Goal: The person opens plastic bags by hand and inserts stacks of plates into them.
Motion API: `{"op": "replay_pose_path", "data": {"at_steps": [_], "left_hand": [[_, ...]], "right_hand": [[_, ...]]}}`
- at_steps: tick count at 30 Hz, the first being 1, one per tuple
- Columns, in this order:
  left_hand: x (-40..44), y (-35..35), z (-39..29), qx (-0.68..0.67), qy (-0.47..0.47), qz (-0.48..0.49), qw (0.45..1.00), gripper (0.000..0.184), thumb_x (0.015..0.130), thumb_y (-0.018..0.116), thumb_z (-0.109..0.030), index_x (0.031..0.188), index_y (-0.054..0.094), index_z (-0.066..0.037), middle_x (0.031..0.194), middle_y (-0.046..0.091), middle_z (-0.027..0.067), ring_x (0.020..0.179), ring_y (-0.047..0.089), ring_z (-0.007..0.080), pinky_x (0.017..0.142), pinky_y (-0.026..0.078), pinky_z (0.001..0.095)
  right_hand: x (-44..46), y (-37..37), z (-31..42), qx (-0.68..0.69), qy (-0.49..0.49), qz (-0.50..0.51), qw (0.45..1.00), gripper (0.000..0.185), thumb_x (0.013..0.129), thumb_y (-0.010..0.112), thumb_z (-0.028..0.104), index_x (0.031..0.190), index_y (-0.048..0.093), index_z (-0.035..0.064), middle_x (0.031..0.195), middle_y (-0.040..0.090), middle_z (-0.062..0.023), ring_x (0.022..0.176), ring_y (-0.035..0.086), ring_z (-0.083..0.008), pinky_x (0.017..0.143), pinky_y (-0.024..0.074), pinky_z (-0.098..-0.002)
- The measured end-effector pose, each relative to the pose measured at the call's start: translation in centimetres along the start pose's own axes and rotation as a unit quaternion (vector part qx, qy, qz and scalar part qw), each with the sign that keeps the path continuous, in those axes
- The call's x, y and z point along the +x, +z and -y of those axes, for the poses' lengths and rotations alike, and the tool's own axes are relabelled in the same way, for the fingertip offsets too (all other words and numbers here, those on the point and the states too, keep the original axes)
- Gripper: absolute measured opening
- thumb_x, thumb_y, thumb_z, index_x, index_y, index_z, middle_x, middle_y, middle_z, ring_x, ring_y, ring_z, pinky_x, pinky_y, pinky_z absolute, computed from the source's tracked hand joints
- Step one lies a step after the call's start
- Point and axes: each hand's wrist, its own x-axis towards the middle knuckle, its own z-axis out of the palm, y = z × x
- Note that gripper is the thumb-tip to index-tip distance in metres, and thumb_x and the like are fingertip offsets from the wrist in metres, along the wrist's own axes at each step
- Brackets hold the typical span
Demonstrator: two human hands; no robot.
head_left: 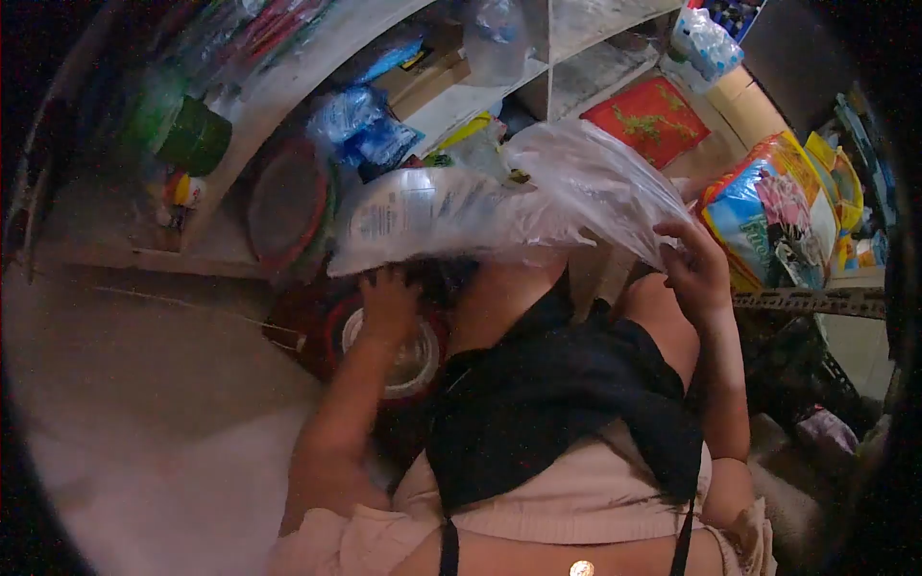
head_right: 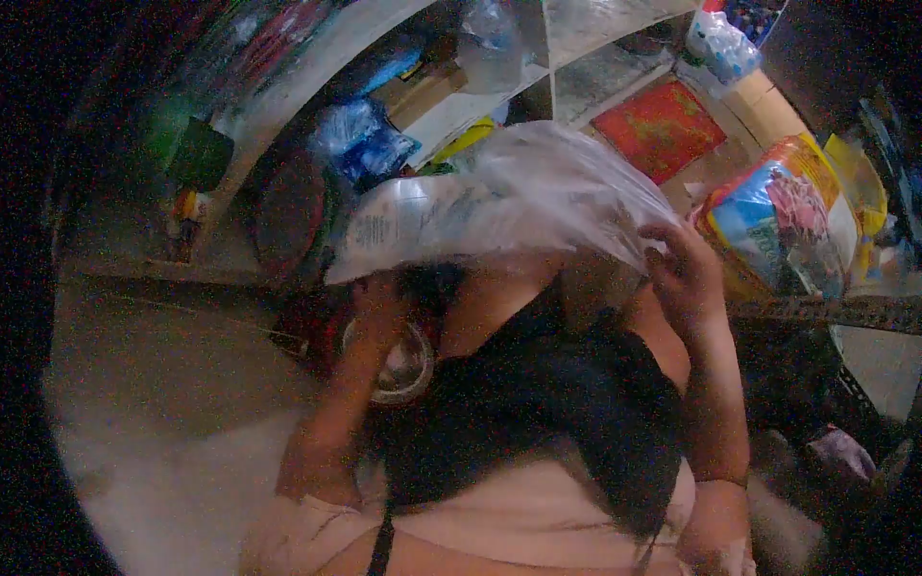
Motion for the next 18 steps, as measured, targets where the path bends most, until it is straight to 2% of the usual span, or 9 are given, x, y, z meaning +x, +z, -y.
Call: {"op": "replay_pose_path", "data": {"at_steps": [2,5,7,8,10,12,14,16,18], "left_hand": [[0.9,-3.4,1.9,0.036,0.041,0.053,0.997,0.032,0.085,0.057,-0.023,0.115,0.066,-0.021,0.136,0.048,0.0118,0.131,0.038,0.0350,0.104,0.029,0.0597],[2.1,-3.0,4.4,-0.083,0.074,0.037,0.993,0.035,0.089,0.054,-0.031,0.114,0.066,-0.011,0.115,0.062,0.0189,0.106,0.060,0.0372,0.093,0.045,0.0492],[1.5,-3.9,4.8,-0.109,0.013,0.151,0.982,0.027,0.082,0.055,-0.016,0.106,0.068,-0.014,0.106,0.065,0.0178,0.101,0.061,0.0360,0.089,0.047,0.0459],[0.5,-5.3,4.8,-0.109,0.018,0.152,0.982,0.027,0.082,0.055,-0.016,0.106,0.068,-0.014,0.106,0.065,0.0178,0.101,0.061,0.0360,0.089,0.047,0.0459],[-2.3,-9.2,4.7,-0.068,0.035,0.064,0.995,0.024,0.081,0.055,-0.012,0.101,0.068,-0.013,0.097,0.067,0.0172,0.092,0.064,0.0362,0.081,0.050,0.0479],[-3.9,-11.5,6.7,-0.120,0.082,0.015,0.989,0.027,0.075,0.061,-0.006,0.099,0.068,-0.012,0.097,0.067,0.0175,0.092,0.064,0.0362,0.081,0.050,0.0473],[-5.6,-19.0,6.7,-0.206,0.006,-0.008,0.979,0.029,0.072,0.068,0.000,0.098,0.068,-0.011,0.093,0.068,0.0154,0.087,0.066,0.0310,0.076,0.052,0.0406],[-6.6,-22.2,7.5,-0.223,0.013,-0.036,0.974,0.028,0.072,0.068,0.000,0.098,0.068,-0.010,0.093,0.068,0.0150,0.087,0.066,0.0303,0.076,0.052,0.0398],[-6.8,-24.2,7.2,-0.285,0.025,-0.139,0.948,0.026,0.073,0.068,0.000,0.098,0.068,-0.010,0.093,0.068,0.0140,0.086,0.066,0.0290,0.075,0.052,0.0382]], "right_hand": [[-0.5,0.2,-0.2,-0.014,0.040,0.015,0.999,0.030,0.078,0.060,-0.007,0.104,0.062,0.0076,0.109,0.062,-0.0096,0.101,0.060,-0.0204,0.079,0.0478,-0.0291],[-1.2,0.2,-0.3,-0.019,-0.008,0.004,1.000,0.031,0.077,0.060,-0.008,0.104,0.062,0.0075,0.108,0.063,-0.0103,0.100,0.061,-0.0221,0.079,0.0478,-0.0302],[-1.5,-0.2,-0.5,-0.034,-0.037,0.000,0.999,0.036,0.075,0.060,-0.010,0.106,0.061,0.0077,0.110,0.062,-0.0113,0.102,0.060,-0.0247,0.082,0.0476,-0.0318],[-1.5,-0.4,-0.5,-0.042,-0.043,-0.001,0.998,0.038,0.075,0.059,-0.010,0.108,0.061,0.0079,0.111,0.062,-0.0117,0.104,0.060,-0.0256,0.083,0.0475,-0.0323],[-1.2,-0.7,0.0,-0.060,-0.055,-0.011,0.997,0.045,0.072,0.059,-0.011,0.113,0.058,0.0078,0.116,0.060,-0.0131,0.110,0.057,-0.0283,0.089,0.0459,-0.0342],[-0.4,-0.9,0.5,-0.076,-0.063,-0.024,0.995,0.050,0.070,0.060,-0.012,0.116,0.057,0.0077,0.119,0.058,-0.0141,0.115,0.055,-0.0300,0.094,0.0445,-0.0355],[0.7,-0.9,1.2,-0.126,-0.144,-0.038,0.981,0.056,0.068,0.060,-0.012,0.120,0.054,0.0070,0.126,0.055,-0.0154,0.122,0.050,-0.0319,0.103,0.0395,-0.0364],[1.7,-0.9,2.7,-0.137,-0.155,-0.040,0.978,0.055,0.068,0.059,-0.013,0.119,0.055,0.0066,0.127,0.055,-0.0161,0.122,0.050,-0.0321,0.103,0.0396,-0.0364],[2.8,-1.0,3.9,-0.147,-0.172,-0.044,0.973,0.055,0.068,0.059,-0.013,0.119,0.055,0.0061,0.128,0.055,-0.0167,0.122,0.050,-0.0324,0.104,0.0397,-0.0364]]}}
